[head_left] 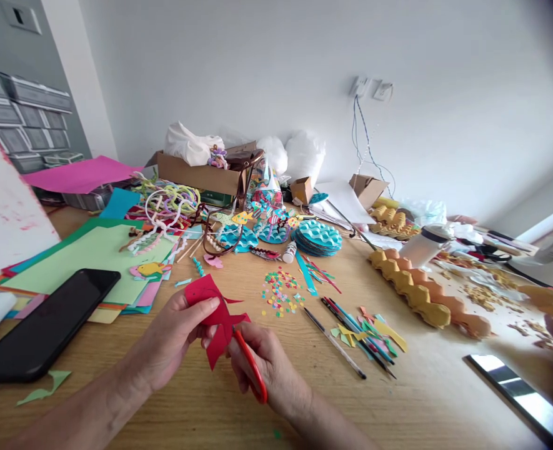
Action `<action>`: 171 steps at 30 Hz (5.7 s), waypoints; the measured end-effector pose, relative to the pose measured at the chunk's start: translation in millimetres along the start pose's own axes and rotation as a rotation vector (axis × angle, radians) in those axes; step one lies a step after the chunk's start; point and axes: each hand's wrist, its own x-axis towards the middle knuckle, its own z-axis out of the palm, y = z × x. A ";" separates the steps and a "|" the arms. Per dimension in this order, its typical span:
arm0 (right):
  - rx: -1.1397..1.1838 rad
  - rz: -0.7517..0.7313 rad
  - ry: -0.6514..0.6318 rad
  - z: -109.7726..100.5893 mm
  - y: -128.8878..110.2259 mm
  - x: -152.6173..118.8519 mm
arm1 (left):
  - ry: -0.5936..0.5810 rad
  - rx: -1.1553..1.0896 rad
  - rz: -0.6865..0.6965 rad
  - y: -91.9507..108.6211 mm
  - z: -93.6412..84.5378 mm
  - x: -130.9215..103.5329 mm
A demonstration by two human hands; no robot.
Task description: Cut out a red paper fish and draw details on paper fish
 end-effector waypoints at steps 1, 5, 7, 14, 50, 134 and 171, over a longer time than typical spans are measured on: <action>0.003 0.000 -0.003 0.1 -0.2 -0.1 | 0.002 -0.001 -0.001 -0.7 -0.2 0.1; 0.019 -0.003 -0.014 -0.5 -2.2 -1.1 | -0.010 0.004 0.003 -3.2 -1.6 -0.7; 0.024 -0.010 -0.021 -1.0 -2.6 -1.5 | -0.026 0.011 0.004 -4.1 -2.3 -1.2; 0.036 -0.042 -0.029 -1.3 -1.3 -2.2 | -0.045 0.012 0.017 -5.8 -2.4 -1.1; -0.081 -0.081 0.019 -4.3 2.8 -0.1 | -0.094 0.094 0.116 -3.3 -8.0 2.5; 0.017 -0.018 -0.037 -4.3 -1.4 -2.3 | -0.135 0.188 0.085 5.2 -10.8 2.3; 0.028 -0.008 -0.059 -4.2 -5.6 -2.8 | -0.170 0.262 0.156 -0.7 -15.4 4.9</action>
